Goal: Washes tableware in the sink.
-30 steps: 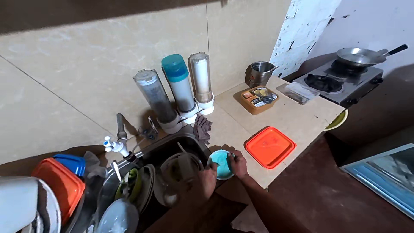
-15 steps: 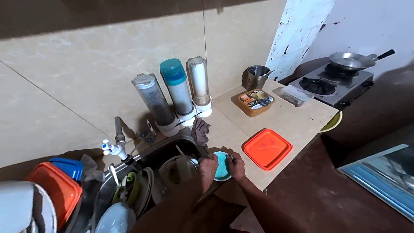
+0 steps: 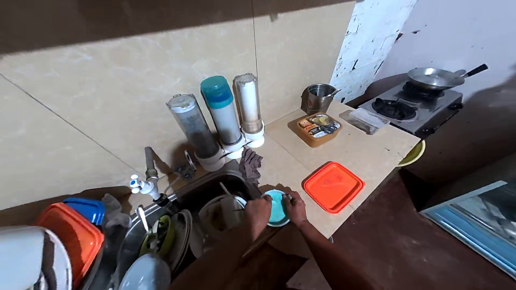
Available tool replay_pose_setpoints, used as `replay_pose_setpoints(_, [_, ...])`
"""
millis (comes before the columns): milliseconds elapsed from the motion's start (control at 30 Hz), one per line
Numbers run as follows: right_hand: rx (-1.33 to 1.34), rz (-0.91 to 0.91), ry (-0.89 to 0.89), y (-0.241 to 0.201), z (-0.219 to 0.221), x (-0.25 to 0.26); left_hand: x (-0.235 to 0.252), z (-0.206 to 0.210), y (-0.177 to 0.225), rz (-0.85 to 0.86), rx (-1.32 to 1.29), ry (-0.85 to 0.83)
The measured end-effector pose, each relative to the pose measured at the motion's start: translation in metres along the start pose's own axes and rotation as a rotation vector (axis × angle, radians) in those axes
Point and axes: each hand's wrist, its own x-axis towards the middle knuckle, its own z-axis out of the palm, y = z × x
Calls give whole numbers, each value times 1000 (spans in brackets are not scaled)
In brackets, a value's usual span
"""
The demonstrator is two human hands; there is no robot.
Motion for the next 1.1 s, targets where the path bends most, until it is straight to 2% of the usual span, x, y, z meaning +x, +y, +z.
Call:
replay_pose_setpoints(100, [9,-11,10,2,2,2,20,8,-3,-88,-14,42])
replay_pose_setpoints(233, [15,-4,37,2,3,1,-8,29,8,-45,-29,49])
replay_pose_setpoints(333, [15,-10,47,0,4,1,-34,29,9,22,-42,-83])
replay_pose_setpoints(400, [17,-3,34,-1,2,1,-35,21,7,59,-48,-137])
replay_pose_setpoints(467, [20,-7,20,0,2,2,-19,15,4,61,-69,-55])
replay_pose_setpoints(533, [45,-13,17,4,2,3,9,7,5,-20,-99,31])
replay_pose_setpoints(633, [100,-18,44,9,4,5,35,9,13,-103,-125,46])
replay_pose_setpoints(800, [75,17,13,3,1,3,-1,31,22,26,-100,21])
replay_pose_setpoints(933, [68,9,17,5,1,4,-24,28,10,122,-50,-97])
replay_pose_setpoints(1000, [95,-12,3,7,1,6,-17,23,1,154,-54,-53])
replay_pose_setpoints(1100, [112,-21,-66,12,-1,12,14,15,-3,62,-112,52])
